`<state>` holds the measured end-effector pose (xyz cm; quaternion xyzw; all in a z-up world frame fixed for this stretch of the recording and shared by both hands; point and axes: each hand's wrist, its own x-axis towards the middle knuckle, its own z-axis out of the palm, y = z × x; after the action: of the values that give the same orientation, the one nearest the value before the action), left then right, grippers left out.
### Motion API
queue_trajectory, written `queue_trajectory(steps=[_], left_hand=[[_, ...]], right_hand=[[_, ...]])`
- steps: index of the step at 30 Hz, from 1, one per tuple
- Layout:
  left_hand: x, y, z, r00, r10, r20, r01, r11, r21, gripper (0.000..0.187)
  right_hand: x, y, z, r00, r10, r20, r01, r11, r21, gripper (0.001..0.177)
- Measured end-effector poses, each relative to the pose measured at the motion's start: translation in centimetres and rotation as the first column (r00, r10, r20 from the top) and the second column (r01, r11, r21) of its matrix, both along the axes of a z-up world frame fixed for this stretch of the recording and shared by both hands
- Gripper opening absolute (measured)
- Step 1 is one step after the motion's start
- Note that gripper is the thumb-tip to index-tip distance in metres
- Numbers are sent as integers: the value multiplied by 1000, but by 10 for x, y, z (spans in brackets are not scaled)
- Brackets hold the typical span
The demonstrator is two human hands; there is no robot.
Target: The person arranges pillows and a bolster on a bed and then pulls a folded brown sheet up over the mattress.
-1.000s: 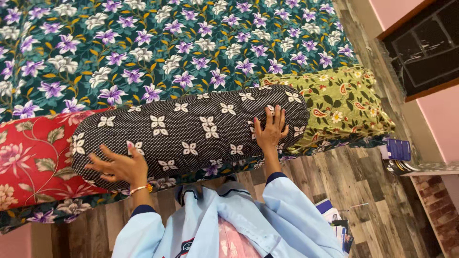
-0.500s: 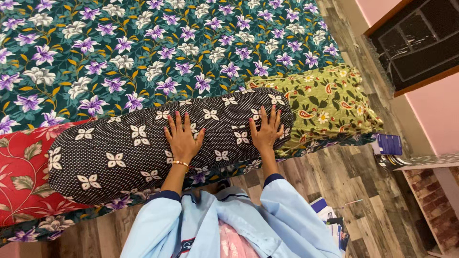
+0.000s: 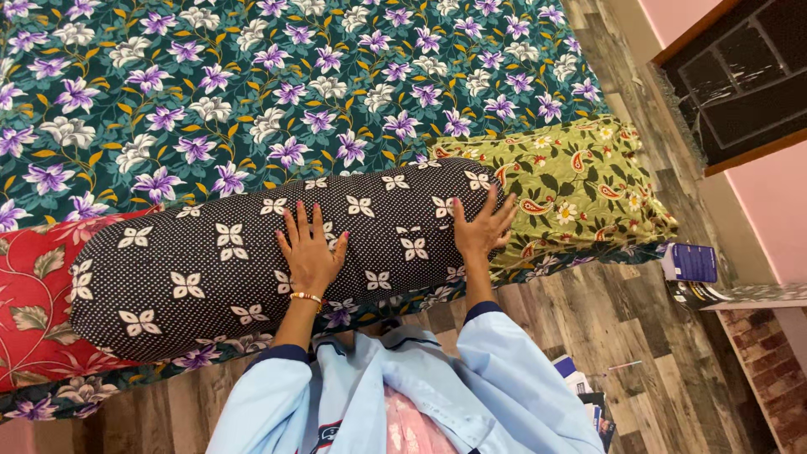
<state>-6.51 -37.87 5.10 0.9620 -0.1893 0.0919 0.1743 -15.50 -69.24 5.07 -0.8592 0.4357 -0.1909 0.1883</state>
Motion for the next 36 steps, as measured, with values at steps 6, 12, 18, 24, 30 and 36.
queue_trajectory(steps=[6, 12, 18, 24, 30, 36], left_hand=[[-33, -66, 5, 995, -89, -42, 91, 995, 41, 95], [-42, -95, 0, 993, -111, -36, 111, 994, 4, 95], [-46, -81, 0, 994, -106, 23, 107, 994, -21, 94], [-43, -97, 2, 994, -97, 54, 99, 994, -38, 92], [-46, -92, -2, 994, -105, 19, 104, 994, 11, 92], [-44, -92, -7, 989, -143, 22, 143, 989, 27, 91]], right_hand=[[0, -37, -24, 988, -151, -19, 151, 952, 266, 108], [1, -60, -39, 997, -75, 35, 67, 977, 202, 89], [-1, -55, -16, 984, 21, 177, -59, 976, 211, 71], [1, -70, -40, 969, 4, 249, -25, 996, 81, 65], [-7, -67, -53, 980, -57, 190, 35, 992, 121, 64], [-22, -39, -37, 969, -66, 238, 42, 994, 105, 64]])
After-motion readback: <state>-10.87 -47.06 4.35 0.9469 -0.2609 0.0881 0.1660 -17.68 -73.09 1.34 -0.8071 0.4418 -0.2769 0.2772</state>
